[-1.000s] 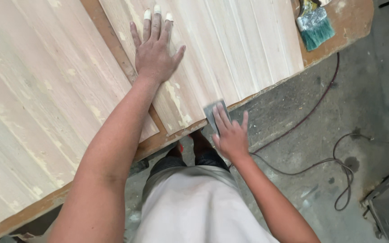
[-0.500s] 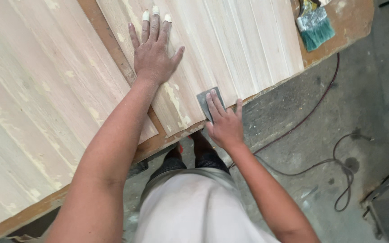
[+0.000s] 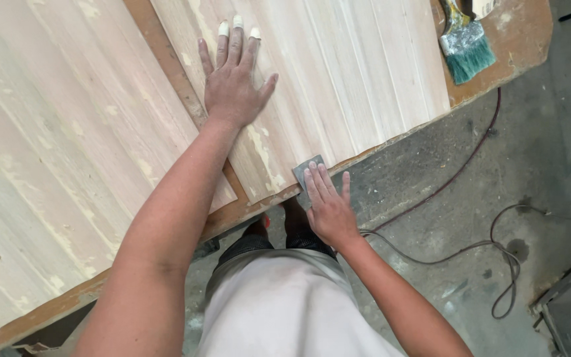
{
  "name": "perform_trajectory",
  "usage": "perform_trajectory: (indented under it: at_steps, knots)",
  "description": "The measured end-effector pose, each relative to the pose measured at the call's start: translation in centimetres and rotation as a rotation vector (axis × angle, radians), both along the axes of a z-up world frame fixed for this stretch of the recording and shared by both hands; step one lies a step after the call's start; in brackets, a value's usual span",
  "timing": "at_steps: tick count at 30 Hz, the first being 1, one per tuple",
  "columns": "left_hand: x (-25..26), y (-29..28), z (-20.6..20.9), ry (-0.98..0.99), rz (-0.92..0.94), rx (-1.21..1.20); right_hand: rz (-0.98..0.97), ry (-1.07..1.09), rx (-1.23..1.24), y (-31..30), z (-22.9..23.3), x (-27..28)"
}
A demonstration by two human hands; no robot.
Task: The person sands the surface of a large, light-colored wooden board using a sanding block held in the right hand. The person moves the sanding block back and forth across the board's surface while stabilizing the board with the left hand.
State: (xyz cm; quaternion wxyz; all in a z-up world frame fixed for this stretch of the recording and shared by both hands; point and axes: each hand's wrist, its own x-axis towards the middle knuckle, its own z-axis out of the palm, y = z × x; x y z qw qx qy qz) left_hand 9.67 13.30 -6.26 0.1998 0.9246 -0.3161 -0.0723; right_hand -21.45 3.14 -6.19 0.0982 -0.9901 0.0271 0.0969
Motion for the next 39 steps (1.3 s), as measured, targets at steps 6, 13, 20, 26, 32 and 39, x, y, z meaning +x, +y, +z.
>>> perform_trajectory:
  at_steps: [6, 13, 20, 26, 32, 39]
  knots:
    - [0.0, -0.1, -0.1, 0.002, 0.061, -0.121, -0.039, 0.100, -0.006, -0.4, 1.6, 5.9]
    - [5.0, 3.3, -1.5, -0.084, 0.393, 0.005, 0.027, 0.145, -0.074, -1.0, 3.3, 8.8]
    - [5.2, 3.8, -0.5, 0.090, 0.642, -0.045, 0.047, 0.251, -0.011, -0.5, 7.1, 18.9]
    - [5.3, 3.7, -0.8, 0.061, 0.648, -0.031, 0.066, 0.181, 0.013, -0.7, 7.8, 24.9]
    - [5.4, 3.6, -1.9, -0.015, 0.645, -0.025, 0.070, 0.215, -0.029, -1.1, 6.6, 20.3]
    - [5.0, 3.8, -1.2, 0.020, 0.670, -0.132, 0.114, 0.143, 0.021, -3.8, 4.2, 29.8]
